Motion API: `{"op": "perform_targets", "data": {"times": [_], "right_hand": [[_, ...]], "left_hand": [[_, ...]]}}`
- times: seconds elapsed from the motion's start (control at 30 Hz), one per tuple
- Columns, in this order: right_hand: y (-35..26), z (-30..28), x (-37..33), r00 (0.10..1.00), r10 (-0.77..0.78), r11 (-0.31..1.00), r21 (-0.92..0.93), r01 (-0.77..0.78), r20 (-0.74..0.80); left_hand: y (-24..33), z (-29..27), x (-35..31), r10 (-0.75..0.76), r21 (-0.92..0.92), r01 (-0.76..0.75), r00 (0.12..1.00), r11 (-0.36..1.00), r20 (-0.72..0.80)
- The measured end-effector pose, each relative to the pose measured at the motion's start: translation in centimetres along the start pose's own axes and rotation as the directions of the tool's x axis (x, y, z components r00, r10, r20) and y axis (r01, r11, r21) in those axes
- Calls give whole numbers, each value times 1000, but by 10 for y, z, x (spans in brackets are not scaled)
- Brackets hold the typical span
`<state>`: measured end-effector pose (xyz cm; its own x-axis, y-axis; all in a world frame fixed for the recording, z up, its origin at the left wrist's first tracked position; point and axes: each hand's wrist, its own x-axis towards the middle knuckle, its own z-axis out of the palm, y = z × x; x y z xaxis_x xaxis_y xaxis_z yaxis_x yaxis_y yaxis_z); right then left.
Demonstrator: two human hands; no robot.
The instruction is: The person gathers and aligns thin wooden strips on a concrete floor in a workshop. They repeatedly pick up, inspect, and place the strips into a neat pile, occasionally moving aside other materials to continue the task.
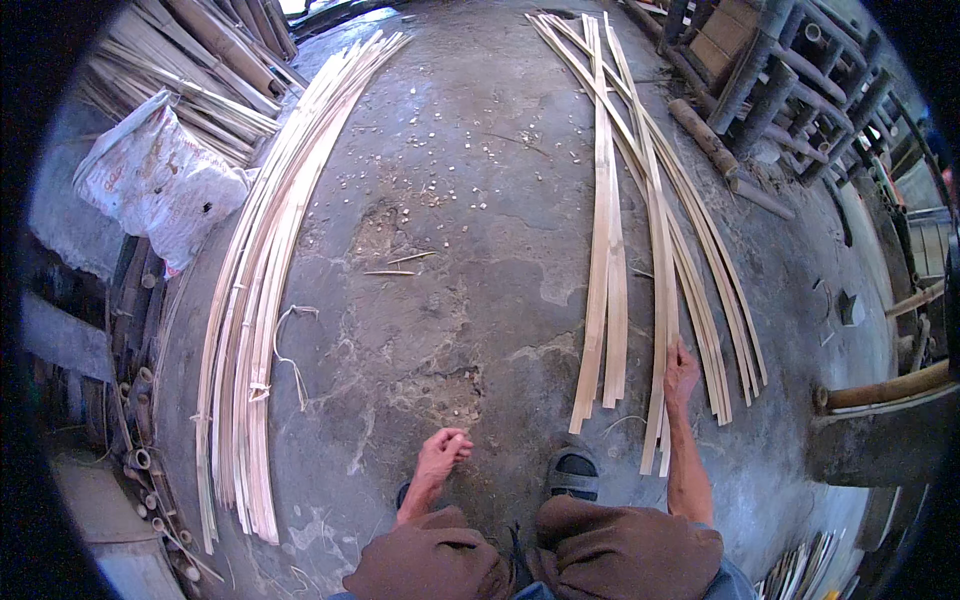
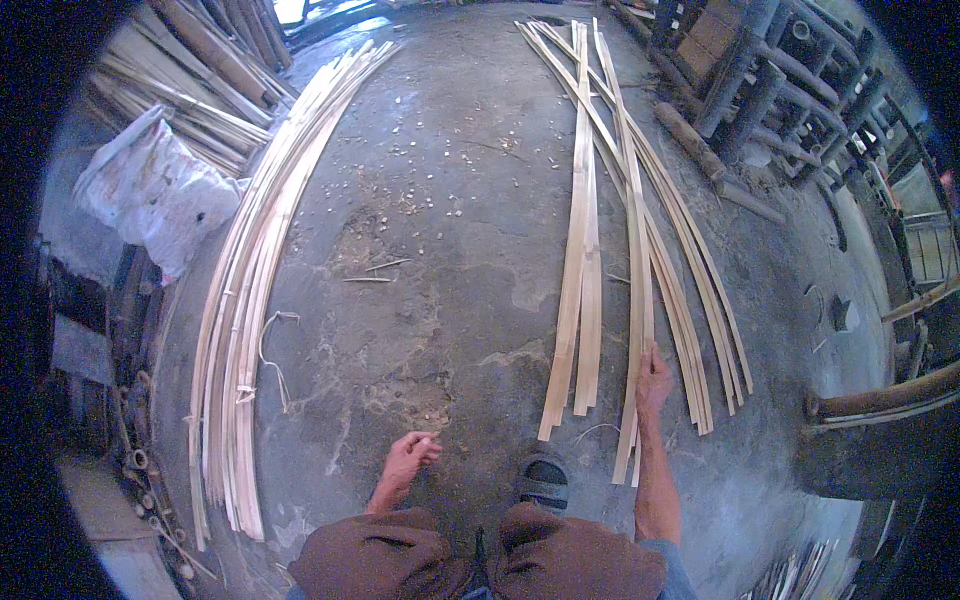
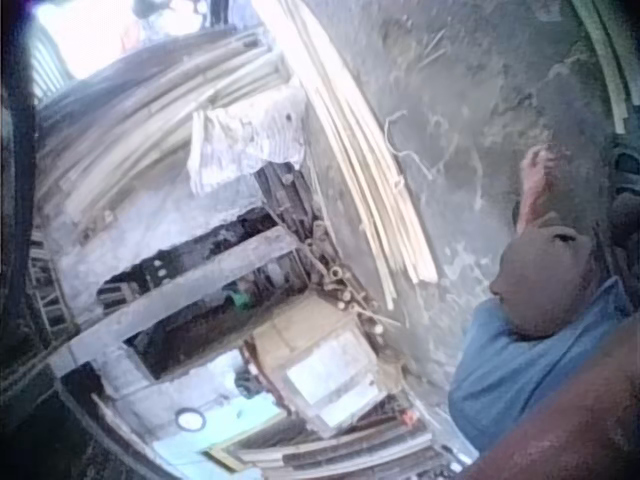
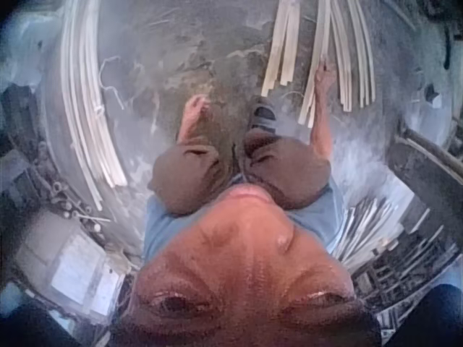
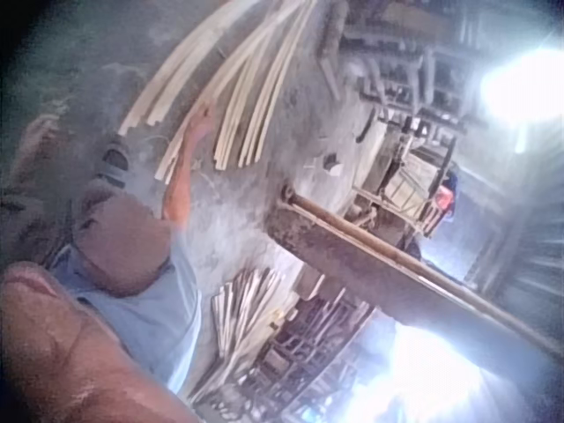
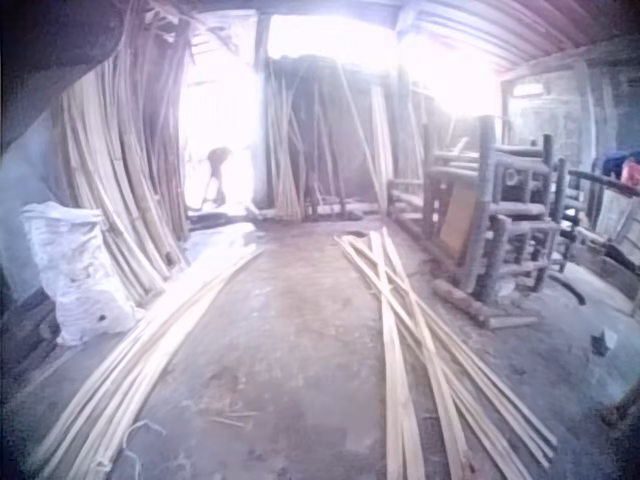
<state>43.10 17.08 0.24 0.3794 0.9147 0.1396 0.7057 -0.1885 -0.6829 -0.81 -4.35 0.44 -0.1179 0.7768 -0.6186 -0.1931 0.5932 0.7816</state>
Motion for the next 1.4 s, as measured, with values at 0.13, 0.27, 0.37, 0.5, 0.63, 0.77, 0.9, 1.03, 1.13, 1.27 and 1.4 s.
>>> {"op": "perform_targets", "data": {"times": [0.13, 0.27, 0.37, 0.5, 0.63, 0.77, 0.9, 1.03, 1.13, 1.27, 1.4], "right_hand": [[32, 15, 12, 982, -66, 935, -334, 123, 175], [153, -3, 38, 887, -337, 776, -441, 451, 314], [147, 3, 34, 878, -293, 705, -534, 466, 380], [81, -12, 29, 875, -371, 798, -375, 472, 311], [77, -9, 40, 841, -461, 816, -239, 527, 282], [50, -10, 34, 895, -322, 807, -404, 430, 311], [2, -20, 18, 825, -406, 749, -374, 546, 393], [-50, -13, -1, 817, -315, 798, -332, 504, 483], [-49, -10, 4, 839, -319, 839, -280, 466, 441], [-72, 31, -6, 750, -425, 801, -175, 572, 507], [-95, 35, -22, 735, -447, 801, -137, 582, 509]], "left_hand": [[2, -37, -32, 13, -39, -19, 988, 999, -153], [13, -82, -37, 154, 20, -155, 946, 988, -284], [5, -161, -50, 409, 432, -187, 760, 882, -505], [-2, -275, -62, 737, 813, 93, 373, 575, -564], [12, -376, -82, 650, 709, 454, 310, 540, -694], [11, -458, -84, 598, 587, 645, 242, 490, -764], [0, -498, -81, 569, 560, 707, 268, 432, -778], [-3, -525, -92, 301, 517, 610, 428, 600, -853], [42, -494, -72, 271, 528, 722, 453, 447, -849], [27, -525, -101, 206, 556, 770, 517, 313, -831], [19, -504, -81, 316, 584, 696, 491, 418, -812]]}}
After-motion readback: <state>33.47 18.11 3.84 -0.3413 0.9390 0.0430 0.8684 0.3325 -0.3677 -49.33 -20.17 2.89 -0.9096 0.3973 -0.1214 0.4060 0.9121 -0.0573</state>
